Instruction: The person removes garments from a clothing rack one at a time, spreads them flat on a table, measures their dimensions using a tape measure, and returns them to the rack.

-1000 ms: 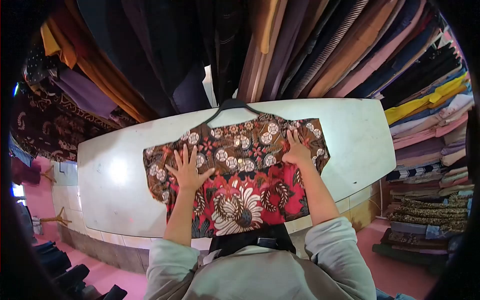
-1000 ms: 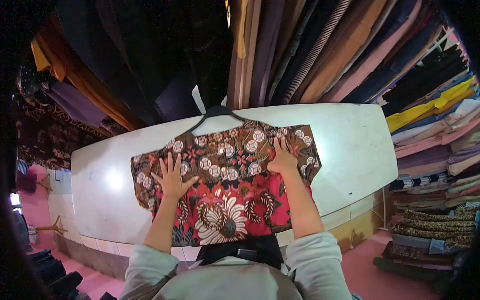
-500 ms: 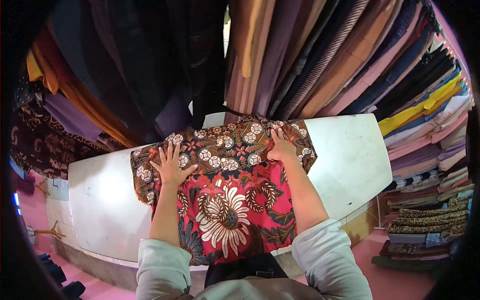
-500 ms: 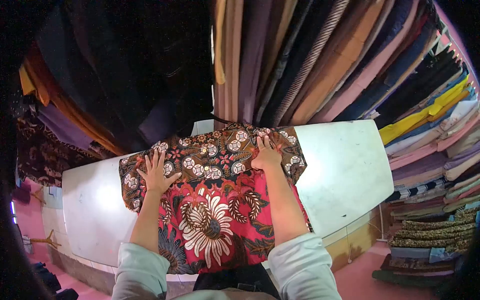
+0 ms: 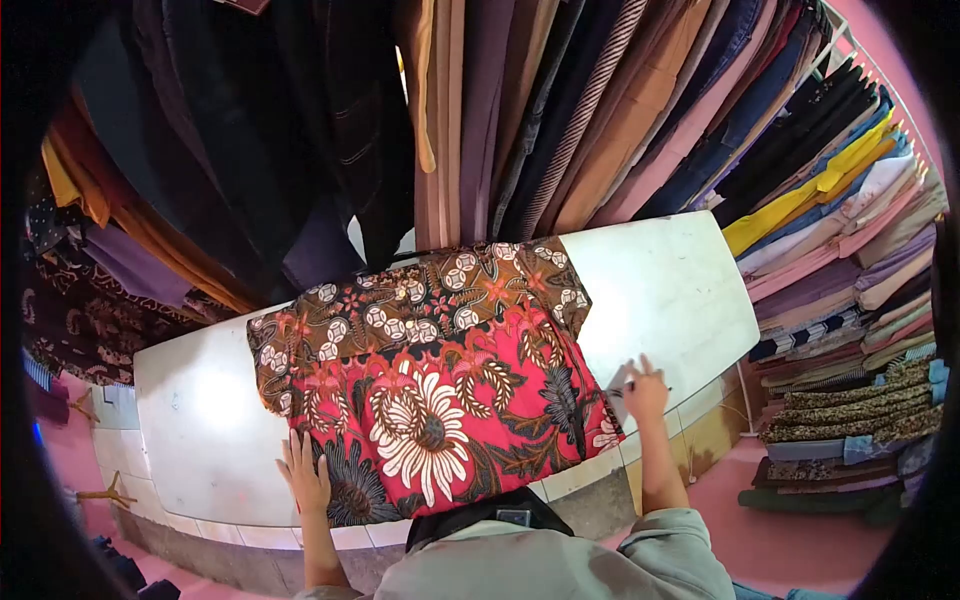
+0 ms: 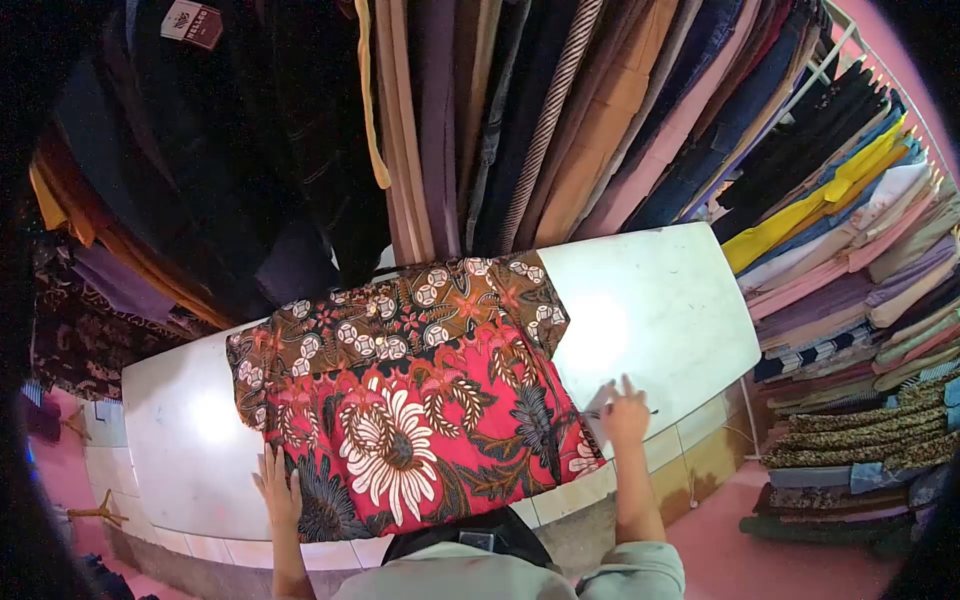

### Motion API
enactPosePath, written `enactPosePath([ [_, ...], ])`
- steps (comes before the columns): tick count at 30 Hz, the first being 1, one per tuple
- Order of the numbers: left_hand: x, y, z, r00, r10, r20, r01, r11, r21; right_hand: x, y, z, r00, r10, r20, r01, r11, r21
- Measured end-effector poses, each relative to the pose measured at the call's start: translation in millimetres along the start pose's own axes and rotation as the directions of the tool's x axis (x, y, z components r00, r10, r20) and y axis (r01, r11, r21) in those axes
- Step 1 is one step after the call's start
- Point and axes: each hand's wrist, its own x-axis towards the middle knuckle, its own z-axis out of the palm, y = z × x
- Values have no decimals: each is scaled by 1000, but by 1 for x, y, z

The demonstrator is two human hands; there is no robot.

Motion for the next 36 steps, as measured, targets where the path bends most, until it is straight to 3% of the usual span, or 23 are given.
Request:
enactPosePath([
  [1, -5, -3, 5, 1000, -10, -2, 10, 1000, 5, -2, 9, -3, 994, 24, -111, -16, 997, 69],
  [2, -12, -8, 10, 995, -36, -91, 24, 992, -127, -8, 11, -3, 995, 13, -100, -5, 997, 72],
  [3, -19, -8, 8, 981, -77, -178, 29, 966, -257, -14, 9, -11, 998, 55, -44, -49, 992, 116],
  [5, -32, -8, 11, 965, -125, -230, 75, 974, -216, -31, 5, -19, 980, 127, 150, -152, 974, 168],
  [7, -46, -15, 24, 896, -308, -319, 209, 927, -311, -55, 10, -23, 917, 158, 365, -232, 958, 169],
  [9, -60, -17, 15, 865, -371, -338, 279, 915, -291, -79, 64, -13, 852, 180, 492, -328, 915, 233],
  [10, -67, -25, 15, 881, -354, -315, 262, 918, -298, -89, 103, -17, 865, 189, 465, -368, 869, 330],
  [11, -72, -30, 13, 899, -328, -289, 237, 921, -309, -105, 143, -14, 916, 301, 264, -369, 891, 266],
  [12, -74, -29, 5, 899, -288, -330, 189, 935, -301, -108, 162, -43, 850, 478, 224, -492, 871, 9],
  [14, -80, -41, 2, 915, -336, -224, 251, 907, -337, -102, 164, -104, 737, 673, -55, -670, 718, -188],
  [15, -79, -47, 5, 915, -384, -126, 316, 874, -369, -96, 161, -121, 785, 613, -88, -618, 786, -36],
  [16, -80, -53, 8, 923, -360, -135, 291, 883, -368, -96, 160, -136, 823, 551, -137, -540, 834, 112],
  [17, -78, -49, 5, 926, -334, -174, 248, 889, -385, -96, 182, -115, 876, 476, -78, -445, 860, 252],
  [18, -76, -46, 1, 924, -339, -179, 258, 895, -363, -97, 177, -96, 930, 347, -124, -302, 910, 285],
  [19, -76, -44, 2, 917, -351, -189, 273, 899, -343, -98, 137, -98, 971, 223, -84, -206, 964, 168],
  [20, -76, -44, 5, 921, -344, -181, 265, 896, -356, -101, 124, -71, 958, 251, 140, -287, 800, 528],
  [21, -77, -45, 9, 897, -372, -238, 279, 894, -350, -102, 100, -54, 965, 117, 233, -220, 845, 488],
  [22, -77, -44, 11, 867, -401, -294, 297, 892, -342, -108, 78, -39, 974, 13, 226, -122, 871, 475],
  [26, -79, -44, 7, 901, -399, -172, 351, 902, -253, -127, 12, -5, 941, 181, 286, -285, 882, 377],
  [31, -80, -37, 4, 884, -423, -197, 350, 880, -320, -134, -16, 1, 869, 423, 255, -491, 801, 343],
  [33, -80, -36, 2, 874, -432, -221, 350, 876, -331, -138, -14, 17, 867, 433, 248, -498, 783, 373],
  [35, -80, -37, 1, 901, -366, -231, 290, 907, -306, -140, -9, 30, 935, 355, -1, -325, 858, 399],
  [36, -81, -41, 2, 902, -365, -230, 290, 907, -305, -138, -8, 23, 953, 302, -8, -270, 866, 421],
])
